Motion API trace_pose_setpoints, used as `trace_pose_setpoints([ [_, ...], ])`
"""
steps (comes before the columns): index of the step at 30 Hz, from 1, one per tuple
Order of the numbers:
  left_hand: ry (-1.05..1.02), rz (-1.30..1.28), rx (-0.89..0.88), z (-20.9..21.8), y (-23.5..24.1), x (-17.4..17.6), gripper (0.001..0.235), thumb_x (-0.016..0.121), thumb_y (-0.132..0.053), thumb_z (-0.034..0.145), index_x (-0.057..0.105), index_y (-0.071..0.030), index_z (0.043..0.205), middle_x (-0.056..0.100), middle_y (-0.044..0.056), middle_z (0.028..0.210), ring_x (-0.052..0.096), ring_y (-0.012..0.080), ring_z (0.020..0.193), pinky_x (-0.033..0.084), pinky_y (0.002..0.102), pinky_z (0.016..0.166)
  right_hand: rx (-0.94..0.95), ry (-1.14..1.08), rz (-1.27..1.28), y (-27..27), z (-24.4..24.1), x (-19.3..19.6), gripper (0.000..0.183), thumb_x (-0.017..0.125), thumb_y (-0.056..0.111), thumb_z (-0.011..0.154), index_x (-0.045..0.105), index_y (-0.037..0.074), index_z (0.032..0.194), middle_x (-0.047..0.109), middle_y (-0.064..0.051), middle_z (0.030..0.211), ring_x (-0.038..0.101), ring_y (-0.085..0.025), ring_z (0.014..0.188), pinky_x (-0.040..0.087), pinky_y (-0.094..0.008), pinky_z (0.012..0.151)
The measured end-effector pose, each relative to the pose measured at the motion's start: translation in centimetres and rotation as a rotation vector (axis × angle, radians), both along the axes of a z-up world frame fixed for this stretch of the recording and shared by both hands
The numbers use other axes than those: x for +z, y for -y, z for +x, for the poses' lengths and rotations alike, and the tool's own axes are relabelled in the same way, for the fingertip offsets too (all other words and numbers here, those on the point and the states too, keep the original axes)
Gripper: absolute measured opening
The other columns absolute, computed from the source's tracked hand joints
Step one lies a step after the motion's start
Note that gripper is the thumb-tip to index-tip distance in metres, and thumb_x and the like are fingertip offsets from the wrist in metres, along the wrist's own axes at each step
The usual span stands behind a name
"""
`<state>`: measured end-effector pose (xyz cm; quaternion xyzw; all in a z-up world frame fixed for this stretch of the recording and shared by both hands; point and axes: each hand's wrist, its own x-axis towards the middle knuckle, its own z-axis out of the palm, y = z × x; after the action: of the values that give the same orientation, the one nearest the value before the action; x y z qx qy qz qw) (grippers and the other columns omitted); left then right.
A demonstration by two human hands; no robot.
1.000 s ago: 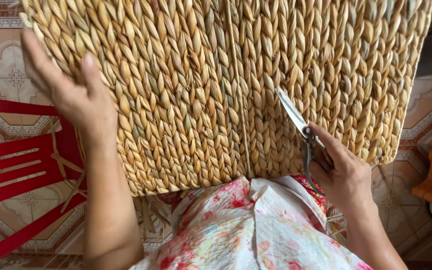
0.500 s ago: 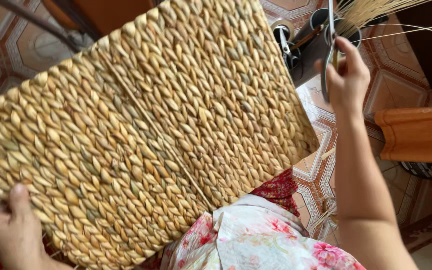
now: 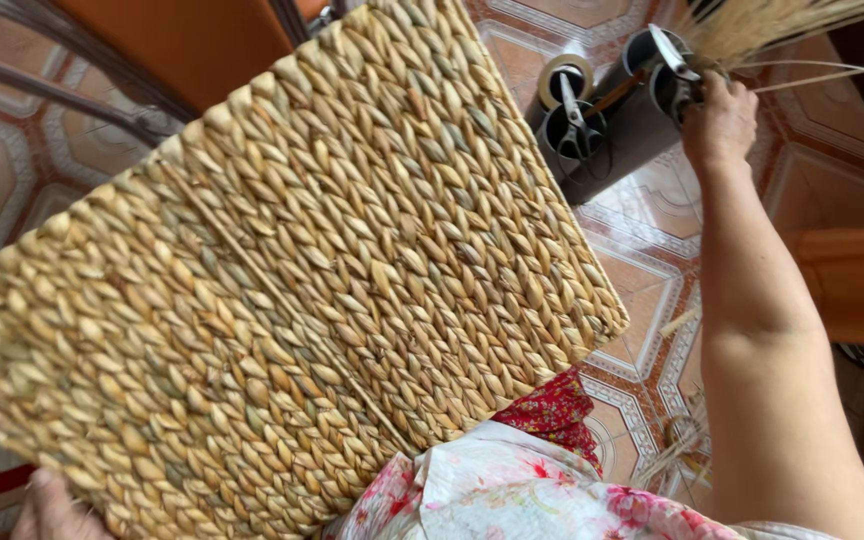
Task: The person uses shears to trim excess dried palm fibers from the edges of a woven mat. They systematically cut the protruding strands along the perimeter to create a clean, finished border.
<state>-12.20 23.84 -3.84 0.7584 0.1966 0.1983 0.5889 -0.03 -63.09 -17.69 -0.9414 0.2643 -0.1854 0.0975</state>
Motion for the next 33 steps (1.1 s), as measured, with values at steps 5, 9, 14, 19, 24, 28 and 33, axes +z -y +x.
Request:
trace_pose_setpoints([
  [5, 0.049, -0.169, -0.033, 0.0, -2.1, -1.1, 0.023, 0.058, -0.016, 0.12, 0.066, 0.003, 0.13, 0.07, 0.01, 0.121, 0.066, 0.0175, 0.106, 0.056, 0.031, 0.094, 0.0, 0.021, -0.176, -2.5, 0.9, 2.8, 0.052, 0.077, 0.014, 0.085, 0.066, 0.018, 0.135, 0.061, -0.022, 0.122, 0.053, -0.041, 0.111, 0.047, -0.058, 0.091],
  [9, 0.017, -0.106, 0.174, 0.4, 0.4, -0.6, 0.024, 0.063, -0.022, 0.112, 0.07, -0.003, 0.125, 0.071, 0.004, 0.116, 0.064, 0.0111, 0.099, 0.053, 0.027, 0.087, 0.214, 0.52, 1.301, -10.1, -0.2, 9.3, 0.038, 0.067, 0.032, 0.112, 0.064, 0.008, 0.141, 0.066, -0.012, 0.122, 0.061, -0.019, 0.104, 0.046, -0.038, 0.085],
  [14, 0.122, -0.229, 0.127, 0.6, 1.8, 0.7, 0.019, 0.065, -0.025, 0.11, 0.071, -0.006, 0.113, 0.071, 0.002, 0.105, 0.064, 0.0127, 0.094, 0.054, 0.03, 0.086, 0.588, -0.067, 1.52, -23.0, -3.8, 14.7, 0.047, 0.056, 0.041, 0.112, 0.063, 0.003, 0.137, 0.068, -0.009, 0.123, 0.061, -0.014, 0.097, 0.049, -0.027, 0.082],
  [19, -0.058, -0.179, 0.117, 0.4, 2.2, 2.9, 0.023, 0.067, -0.032, 0.109, 0.069, -0.009, 0.104, 0.068, -0.002, 0.096, 0.065, 0.0124, 0.089, 0.059, 0.035, 0.086, 0.279, -0.335, 1.546, -24.5, -6.1, 13.7, 0.05, 0.053, 0.043, 0.111, 0.06, 0.002, 0.139, 0.067, -0.01, 0.126, 0.063, -0.017, 0.101, 0.051, -0.031, 0.084],
  [24, -0.149, -0.234, 0.261, -0.4, 2.6, 3.3, 0.027, 0.07, -0.03, 0.114, 0.069, -0.005, 0.103, 0.066, 0.0, 0.09, 0.061, 0.0121, 0.084, 0.052, 0.03, 0.08, 0.046, -0.496, 1.484, -26.0, -6.2, 19.1, 0.054, 0.05, 0.045, 0.11, 0.057, 0.002, 0.142, 0.066, -0.012, 0.129, 0.064, -0.02, 0.105, 0.054, -0.035, 0.085],
  [28, -0.112, -0.312, 0.291, -0.8, 2.5, 2.1, 0.026, 0.07, -0.027, 0.113, 0.068, -0.004, 0.102, 0.068, 0.003, 0.093, 0.062, 0.0143, 0.083, 0.052, 0.031, 0.077, 0.127, -0.404, 1.472, -30.5, -2.9, 19.7, 0.058, 0.047, 0.046, 0.109, 0.054, 0.001, 0.144, 0.066, -0.013, 0.132, 0.066, -0.023, 0.109, 0.057, -0.037, 0.087],
  [33, -0.188, -0.172, 0.289, 0.3, 2.5, 3.1, 0.026, 0.069, -0.025, 0.116, 0.066, -0.007, 0.097, 0.061, -0.004, 0.084, 0.051, 0.009, 0.072, 0.042, 0.024, 0.067, 0.265, -0.426, 1.565, -34.2, 3.3, 18.3, 0.062, 0.044, 0.048, 0.108, 0.051, 0.001, 0.146, 0.065, -0.015, 0.134, 0.067, -0.026, 0.113, 0.06, -0.041, 0.088],
])
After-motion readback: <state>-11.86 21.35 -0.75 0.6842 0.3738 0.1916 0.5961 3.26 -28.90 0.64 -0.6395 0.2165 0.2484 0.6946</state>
